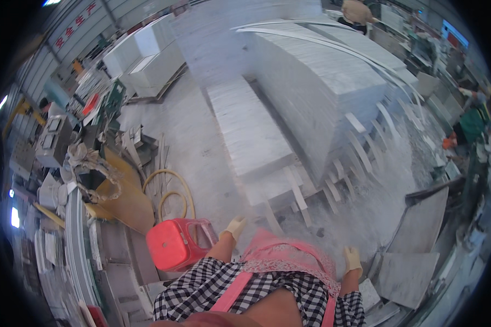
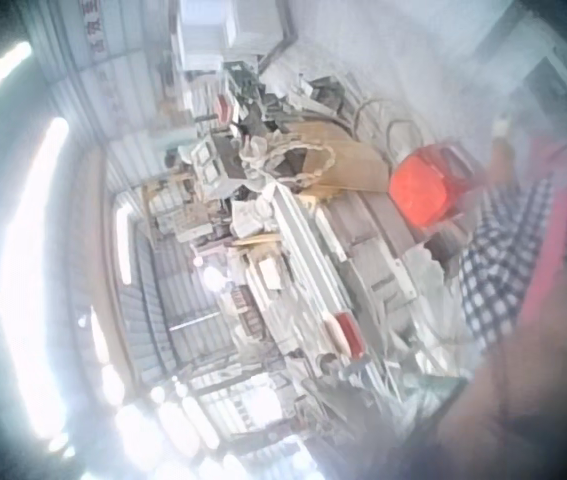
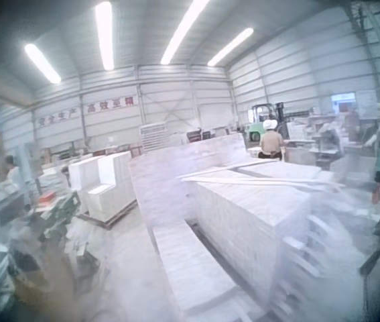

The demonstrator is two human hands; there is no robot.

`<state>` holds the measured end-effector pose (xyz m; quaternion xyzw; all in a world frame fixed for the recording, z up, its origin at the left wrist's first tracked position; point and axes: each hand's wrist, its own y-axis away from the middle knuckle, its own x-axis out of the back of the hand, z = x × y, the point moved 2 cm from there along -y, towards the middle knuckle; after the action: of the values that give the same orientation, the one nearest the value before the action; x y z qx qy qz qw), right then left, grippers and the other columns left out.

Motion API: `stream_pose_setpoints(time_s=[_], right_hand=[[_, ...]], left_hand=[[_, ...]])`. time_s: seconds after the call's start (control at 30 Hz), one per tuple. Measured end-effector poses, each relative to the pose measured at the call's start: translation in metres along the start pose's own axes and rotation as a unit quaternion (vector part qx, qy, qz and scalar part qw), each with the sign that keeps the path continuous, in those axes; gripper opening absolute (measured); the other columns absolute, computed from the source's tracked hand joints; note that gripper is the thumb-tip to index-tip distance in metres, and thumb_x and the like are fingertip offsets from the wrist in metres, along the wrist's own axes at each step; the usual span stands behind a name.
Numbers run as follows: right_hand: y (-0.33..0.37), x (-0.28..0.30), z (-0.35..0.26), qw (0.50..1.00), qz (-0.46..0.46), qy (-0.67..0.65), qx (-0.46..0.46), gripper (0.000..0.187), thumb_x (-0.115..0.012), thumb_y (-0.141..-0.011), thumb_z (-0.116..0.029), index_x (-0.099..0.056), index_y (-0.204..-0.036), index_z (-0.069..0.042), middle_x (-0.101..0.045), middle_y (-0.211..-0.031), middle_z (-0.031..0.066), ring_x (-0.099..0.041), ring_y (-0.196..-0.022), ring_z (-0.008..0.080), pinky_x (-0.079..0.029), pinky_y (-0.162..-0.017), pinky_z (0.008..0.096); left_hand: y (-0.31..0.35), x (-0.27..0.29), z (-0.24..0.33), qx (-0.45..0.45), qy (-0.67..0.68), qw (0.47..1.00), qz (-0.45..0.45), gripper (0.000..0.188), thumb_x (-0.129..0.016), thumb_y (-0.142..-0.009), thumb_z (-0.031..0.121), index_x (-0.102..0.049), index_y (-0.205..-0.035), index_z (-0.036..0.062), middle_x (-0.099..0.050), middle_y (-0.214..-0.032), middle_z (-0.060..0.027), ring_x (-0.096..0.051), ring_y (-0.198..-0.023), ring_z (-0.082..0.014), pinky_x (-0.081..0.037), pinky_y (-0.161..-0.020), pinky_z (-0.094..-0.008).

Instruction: The person repeatedly picks up rectangular tiles, places them on a grinding machine, and rubs the surface with a tool. After each tile, they stack it on a growing pile nearby. The process is repeated for multiple tiles throughout the clip.

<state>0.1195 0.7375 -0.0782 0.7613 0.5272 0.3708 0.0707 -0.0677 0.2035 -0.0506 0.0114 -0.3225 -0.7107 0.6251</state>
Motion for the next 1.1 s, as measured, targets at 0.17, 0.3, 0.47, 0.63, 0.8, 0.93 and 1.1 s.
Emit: stream_pose_setpoints(time_s=[0.17, 0.3, 0.47, 0.63, 0.8, 0.93, 1.1], right_hand=[[0.093, 0.031, 0.136, 0.912, 0.019, 0.406, 0.051, 0.033, -0.066, -0.088, -0.031, -0.065, -0.113, -0.009, -0.068, -0.103, 0.022, -0.065, -0.096, 0.0405, -0.052, -0.084, 0.0477], [0.165, 0.032, 0.203, 0.964, 0.124, -0.168, -0.164, 0.047, -0.059, -0.09, -0.041, -0.071, -0.1, 0.004, -0.075, -0.086, 0.0134, -0.072, -0.083, 0.0242, -0.056, -0.073, 0.0376], [0.21, 0.054, 0.233, 0.956, 0.191, -0.152, -0.162, 0.045, -0.056, -0.087, -0.041, -0.072, -0.1, -0.001, -0.073, -0.085, 0.0155, -0.07, -0.079, 0.0277, -0.052, -0.072, 0.0399], [0.268, 0.085, 0.266, 0.926, 0.269, -0.123, -0.236, 0.052, -0.052, -0.082, -0.044, -0.071, -0.109, -0.004, -0.069, -0.11, 0.0235, -0.065, -0.105, 0.0383, -0.05, -0.09, 0.0456], [0.287, 0.085, 0.303, 0.891, 0.429, -0.031, -0.144, 0.048, -0.055, -0.088, -0.044, -0.07, -0.098, 0.0, -0.07, -0.092, 0.0186, -0.066, -0.088, 0.0294, -0.049, -0.078, 0.0426], [0.31, 0.036, 0.328, 0.823, 0.481, -0.187, -0.235, 0.045, -0.062, -0.088, -0.041, -0.071, -0.092, 0.002, -0.067, -0.076, 0.0129, -0.062, -0.073, 0.0222, -0.049, -0.071, 0.0403], [0.367, -0.03, 0.314, 0.78, 0.484, -0.179, -0.354, 0.048, -0.061, -0.087, -0.043, -0.071, -0.093, 0.004, -0.071, -0.083, 0.0211, -0.07, -0.082, 0.0264, -0.051, -0.074, 0.0414]], left_hand=[[-0.007, -0.051, -0.011, 0.068, -0.067, 0.995, -0.025, 0.049, -0.056, -0.092, 0.041, -0.067, -0.12, 0.0014, -0.071, -0.097, -0.01, -0.065, -0.084, -0.0253, -0.051, -0.074, -0.0411], [-0.017, -0.088, 0.018, 0.014, -0.124, 0.985, -0.115, 0.035, -0.059, -0.093, 0.032, -0.067, -0.107, 0.0014, -0.064, -0.085, -0.005, -0.057, -0.073, -0.0153, -0.043, -0.061, -0.0315], [0.007, -0.161, 0.061, -0.069, -0.084, 0.977, -0.184, 0.025, -0.058, -0.091, 0.026, -0.066, -0.092, 0.002, -0.059, -0.074, -0.0021, -0.05, -0.064, -0.0123, -0.04, -0.057, -0.0296], [0.046, -0.254, 0.098, -0.104, -0.146, 0.95, -0.257, 0.029, -0.058, -0.089, 0.028, -0.068, -0.09, 0.0004, -0.061, -0.072, -0.0036, -0.052, -0.066, -0.0128, -0.041, -0.059, -0.0322], [0.057, -0.364, 0.143, -0.181, -0.132, 0.919, -0.323, 0.031, -0.057, -0.09, 0.028, -0.069, -0.096, -0.0004, -0.061, -0.074, -0.0028, -0.054, -0.07, -0.0114, -0.043, -0.062, -0.0301], [0.024, -0.413, 0.142, -0.191, -0.153, 0.901, -0.359, 0.031, -0.059, -0.088, 0.027, -0.068, -0.105, 0.0015, -0.065, -0.085, -0.0057, -0.057, -0.076, -0.0157, -0.046, -0.068, -0.0336], [-0.014, -0.471, 0.139, -0.245, -0.393, 0.792, -0.398, 0.035, -0.054, -0.088, 0.034, -0.071, -0.102, 0.0064, -0.071, -0.089, -0.0146, -0.067, -0.084, -0.0269, -0.05, -0.072, -0.0414]])
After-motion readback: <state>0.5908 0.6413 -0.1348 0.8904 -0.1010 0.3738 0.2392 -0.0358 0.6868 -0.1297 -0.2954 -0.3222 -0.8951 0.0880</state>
